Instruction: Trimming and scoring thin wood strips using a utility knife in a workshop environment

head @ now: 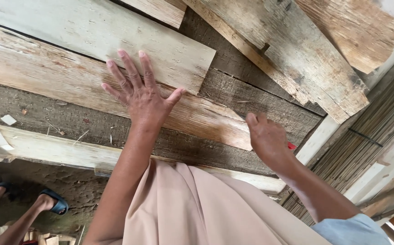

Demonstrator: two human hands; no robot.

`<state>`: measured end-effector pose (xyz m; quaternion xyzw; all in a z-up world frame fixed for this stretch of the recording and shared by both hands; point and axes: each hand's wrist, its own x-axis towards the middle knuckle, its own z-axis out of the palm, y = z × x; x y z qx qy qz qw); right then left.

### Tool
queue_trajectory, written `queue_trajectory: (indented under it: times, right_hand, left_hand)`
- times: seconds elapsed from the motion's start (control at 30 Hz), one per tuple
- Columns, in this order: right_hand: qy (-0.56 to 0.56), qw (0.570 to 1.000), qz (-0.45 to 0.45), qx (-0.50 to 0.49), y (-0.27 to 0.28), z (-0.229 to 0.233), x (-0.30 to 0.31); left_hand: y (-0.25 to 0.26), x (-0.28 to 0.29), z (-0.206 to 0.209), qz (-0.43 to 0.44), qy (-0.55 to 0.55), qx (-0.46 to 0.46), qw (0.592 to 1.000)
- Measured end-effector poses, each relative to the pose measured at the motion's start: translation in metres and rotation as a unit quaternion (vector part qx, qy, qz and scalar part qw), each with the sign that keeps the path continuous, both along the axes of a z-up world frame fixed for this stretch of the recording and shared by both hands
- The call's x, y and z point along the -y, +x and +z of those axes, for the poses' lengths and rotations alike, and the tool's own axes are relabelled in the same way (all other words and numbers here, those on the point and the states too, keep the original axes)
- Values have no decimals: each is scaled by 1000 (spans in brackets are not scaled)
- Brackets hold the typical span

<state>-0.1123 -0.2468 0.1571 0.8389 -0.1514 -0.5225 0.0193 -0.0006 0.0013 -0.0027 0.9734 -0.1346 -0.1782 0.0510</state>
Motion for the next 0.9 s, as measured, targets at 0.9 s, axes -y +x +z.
queue_trajectory:
  times: [0.9]
  right_hand:
    - [-54, 922, -30, 382, -31, -127, 12]
  left_hand:
    - [23, -8, 70, 48, -185, -165, 968]
